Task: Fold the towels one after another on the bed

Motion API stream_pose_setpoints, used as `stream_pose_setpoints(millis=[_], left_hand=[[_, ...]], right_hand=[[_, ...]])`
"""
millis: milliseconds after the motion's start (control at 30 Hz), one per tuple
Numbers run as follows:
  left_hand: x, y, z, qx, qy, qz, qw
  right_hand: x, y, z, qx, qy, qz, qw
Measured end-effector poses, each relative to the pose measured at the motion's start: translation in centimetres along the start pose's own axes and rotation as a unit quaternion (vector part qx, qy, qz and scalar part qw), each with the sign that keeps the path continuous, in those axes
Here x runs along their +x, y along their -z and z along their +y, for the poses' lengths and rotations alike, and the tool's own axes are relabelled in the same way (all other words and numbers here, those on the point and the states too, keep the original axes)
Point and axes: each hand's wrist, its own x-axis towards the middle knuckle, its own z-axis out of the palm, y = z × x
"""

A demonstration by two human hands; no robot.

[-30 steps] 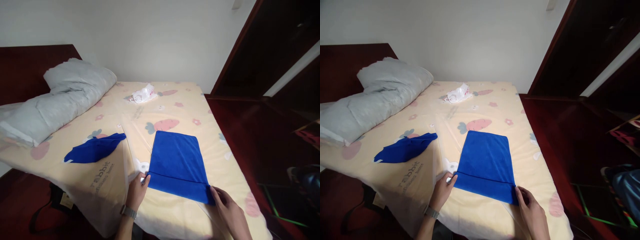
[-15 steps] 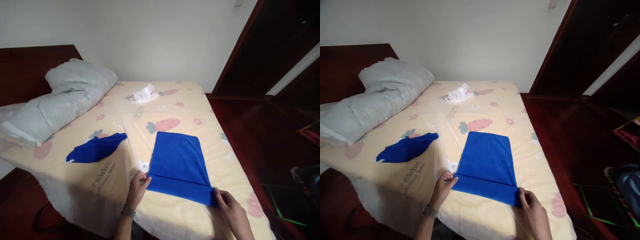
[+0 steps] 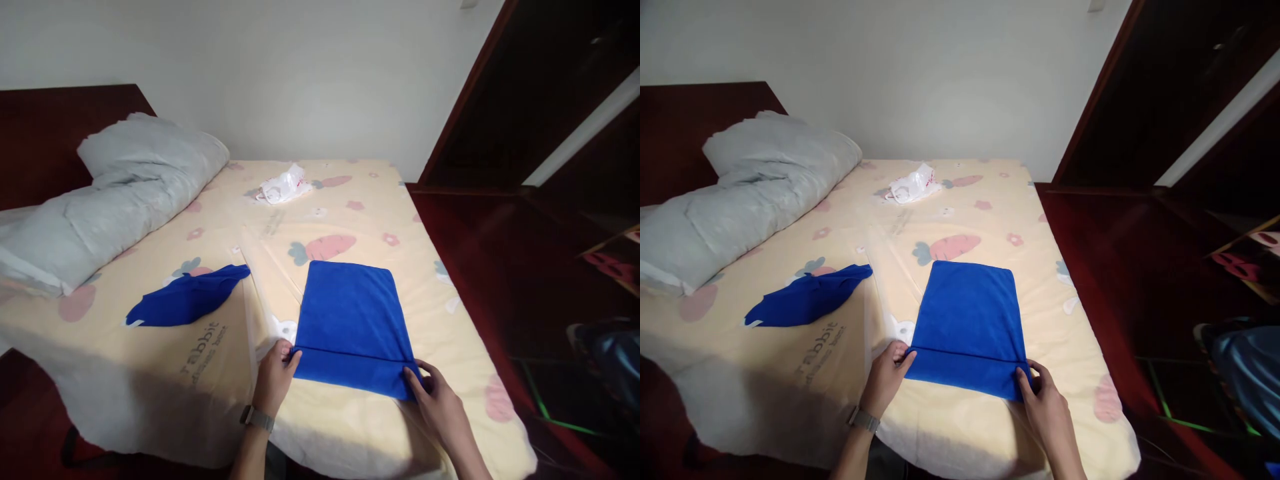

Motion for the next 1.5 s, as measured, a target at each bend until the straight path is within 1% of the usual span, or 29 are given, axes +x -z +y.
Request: stream_pose_setpoints(millis=[67,133,267,333,367,433,500,533,567,600,700,733,767,833,933,1033,1100,1133,1200,1300,1367,1433,1500], left_hand=[[0.0,-0.1,0.1,0.017,0.017,-0.012,1.000],[0.0,-0.1,0.2,0.020,0.021,-0.025,0.999],[-0.1,-0.1,0.4,0.001,-0.007,-0.030,1.000],[-0.1,-0.1,0.4,-0.008,-0.016,-0.021,1.000],[-0.1,-0.1,0.3,-0.013,-0.021,-0.014,1.000],[0.0,0.0,0.0,-0.016,-0.033,0.007,0.999],[0.0,0.4,-0.1,-0.006,-0.047,0.026,0.999],[0.0,0.7,0.0,0.002,-0.059,0.029,0.998],[-0.1,1.0,0.1,0.011,-0.077,0.023,0.997],[-0.2,1.4,0.2,0.022,-0.102,0.005,0.995],[-0.7,2.1,0.7,0.062,-0.188,-0.095,0.976],[-0.8,2.1,0.9,0.074,-0.203,-0.122,0.969],[-0.9,2.1,1.0,0.081,-0.207,-0.136,0.966],[-0.8,1.9,1.1,0.080,-0.192,-0.140,0.968],[-0.5,1.7,1.0,0.046,-0.154,-0.145,0.976],[-0.2,1.7,0.9,-0.005,-0.110,-0.140,0.984],[-0.1,1.5,0.8,-0.031,-0.075,-0.116,0.990],[0.0,1.4,0.7,-0.038,-0.062,-0.099,0.992],[0.2,0.8,0.5,-0.042,-0.046,-0.062,0.996],[0.7,-0.3,0.5,-0.034,-0.031,-0.015,0.999],[1.0,-0.9,0.6,-0.019,-0.031,0.016,0.999],[1.2,-1.2,0.8,-0.005,-0.040,0.037,0.999],[1.3,-1.0,0.8,0.015,-0.039,0.044,0.998]], right_hand=[[0.0,0.1,0.1,0.000,0.001,0.004,1.000],[0.0,0.3,0.2,-0.011,0.002,0.004,1.000],[-0.3,0.6,0.7,-0.040,0.006,-0.004,0.999],[-0.3,0.7,1.1,-0.042,0.021,0.009,0.999],[-0.3,0.7,1.3,-0.037,0.041,0.029,0.998],[-0.3,0.8,1.7,-0.018,0.107,0.082,0.991],[-0.3,1.0,2.1,-0.005,0.188,0.123,0.974],[-0.3,1.0,2.3,-0.006,0.224,0.131,0.966],[-0.3,1.1,2.4,-0.012,0.256,0.129,0.958],[-0.3,1.1,2.6,-0.024,0.285,0.119,0.951],[-0.3,0.8,3.1,-0.076,0.350,0.059,0.932],[-0.3,0.7,3.3,-0.092,0.361,0.041,0.927],[-0.3,0.6,3.5,-0.101,0.366,0.032,0.925],[-0.2,0.6,3.7,-0.100,0.360,0.035,0.927],[-0.3,0.9,3.3,-0.061,0.313,0.030,0.947],[-0.6,1.3,2.3,0.005,0.213,0.000,0.977],[-0.6,1.3,1.7,0.050,0.146,-0.010,0.988],[-0.6,1.3,1.5,0.067,0.124,-0.010,0.990],[-0.5,0.9,1.2,0.085,0.113,-0.006,0.990],[-0.2,0.3,0.9,0.082,0.141,0.013,0.987],[-0.1,0.1,0.7,0.078,0.144,0.026,0.986],[-0.2,0.3,0.4,0.081,0.128,0.028,0.988],[-0.4,0.6,0.2,0.087,0.107,0.028,0.990]])
